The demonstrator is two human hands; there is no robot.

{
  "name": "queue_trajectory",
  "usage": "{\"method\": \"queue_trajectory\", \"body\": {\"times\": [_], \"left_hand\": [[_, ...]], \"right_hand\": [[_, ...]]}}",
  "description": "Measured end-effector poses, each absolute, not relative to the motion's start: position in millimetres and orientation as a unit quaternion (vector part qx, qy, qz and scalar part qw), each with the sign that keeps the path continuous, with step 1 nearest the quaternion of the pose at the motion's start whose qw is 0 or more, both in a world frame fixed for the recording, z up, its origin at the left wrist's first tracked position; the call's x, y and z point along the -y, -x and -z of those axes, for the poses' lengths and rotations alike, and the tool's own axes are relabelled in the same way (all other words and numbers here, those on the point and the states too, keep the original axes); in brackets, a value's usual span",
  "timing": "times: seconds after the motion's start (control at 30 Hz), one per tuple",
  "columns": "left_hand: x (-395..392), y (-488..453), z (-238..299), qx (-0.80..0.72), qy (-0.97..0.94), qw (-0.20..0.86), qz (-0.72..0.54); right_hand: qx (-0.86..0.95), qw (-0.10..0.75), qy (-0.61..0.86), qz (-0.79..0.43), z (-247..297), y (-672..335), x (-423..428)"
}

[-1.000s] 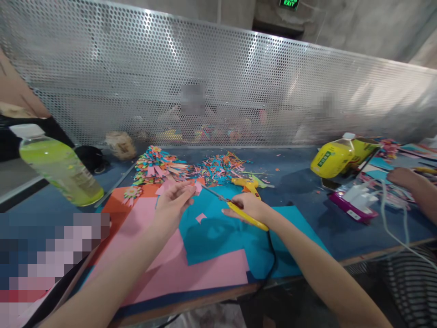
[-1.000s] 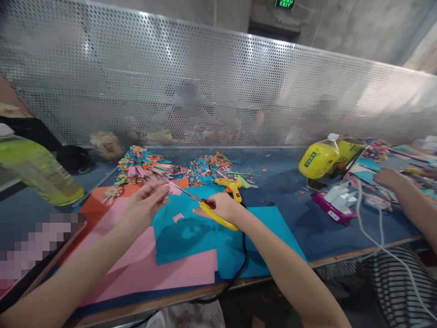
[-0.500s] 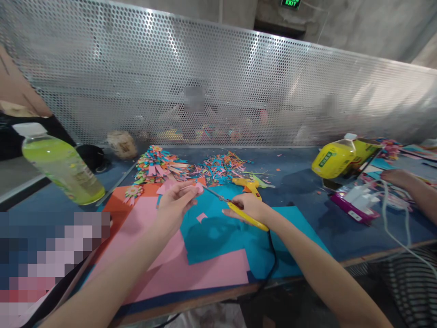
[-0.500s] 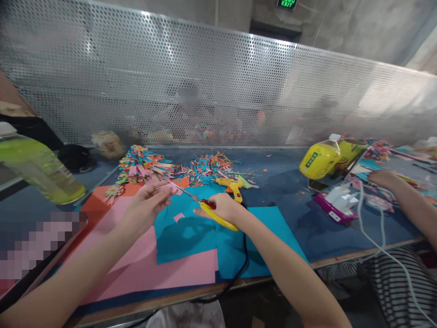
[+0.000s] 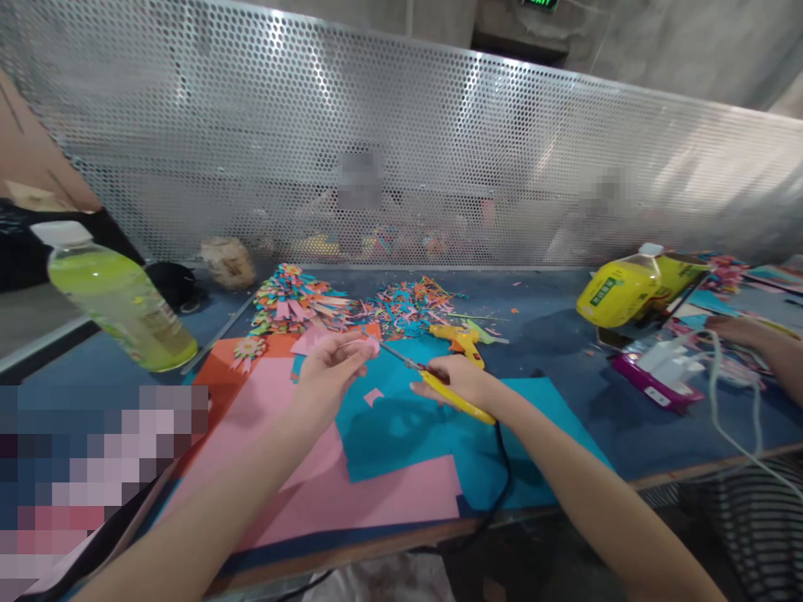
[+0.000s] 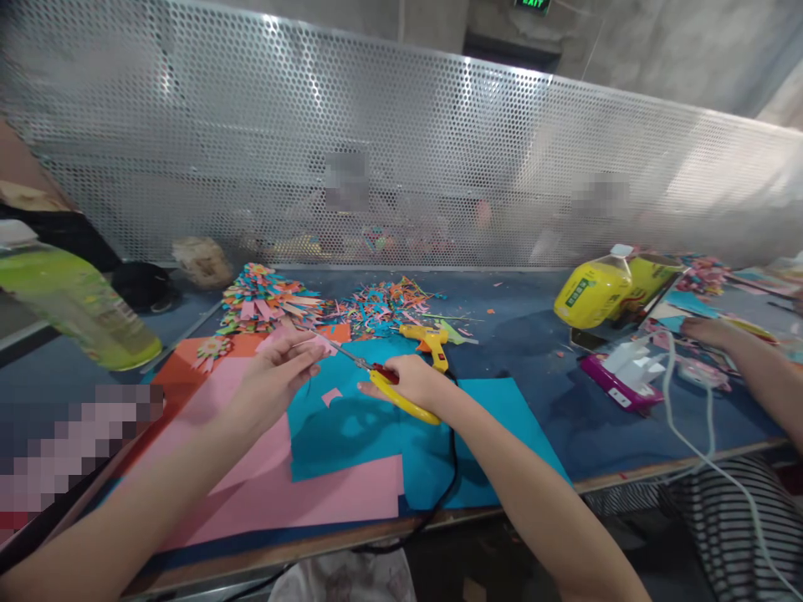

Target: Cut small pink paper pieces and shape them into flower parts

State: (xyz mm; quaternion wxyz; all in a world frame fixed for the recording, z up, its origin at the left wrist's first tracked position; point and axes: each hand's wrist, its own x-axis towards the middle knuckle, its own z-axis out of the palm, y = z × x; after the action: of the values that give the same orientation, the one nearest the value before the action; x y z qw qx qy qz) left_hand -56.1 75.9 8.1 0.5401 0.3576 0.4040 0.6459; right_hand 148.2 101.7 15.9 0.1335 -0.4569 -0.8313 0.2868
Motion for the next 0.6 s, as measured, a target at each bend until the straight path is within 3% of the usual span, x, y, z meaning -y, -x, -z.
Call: {"method": "queue_trajectory", "body": {"times": [0.6], "left_hand": [[-79,59,-10,-0.396,-0.328,0.521,-0.681]], "right_hand": [[0.817,0.123,0.476,-0.300,-27,-148,-97]]}}
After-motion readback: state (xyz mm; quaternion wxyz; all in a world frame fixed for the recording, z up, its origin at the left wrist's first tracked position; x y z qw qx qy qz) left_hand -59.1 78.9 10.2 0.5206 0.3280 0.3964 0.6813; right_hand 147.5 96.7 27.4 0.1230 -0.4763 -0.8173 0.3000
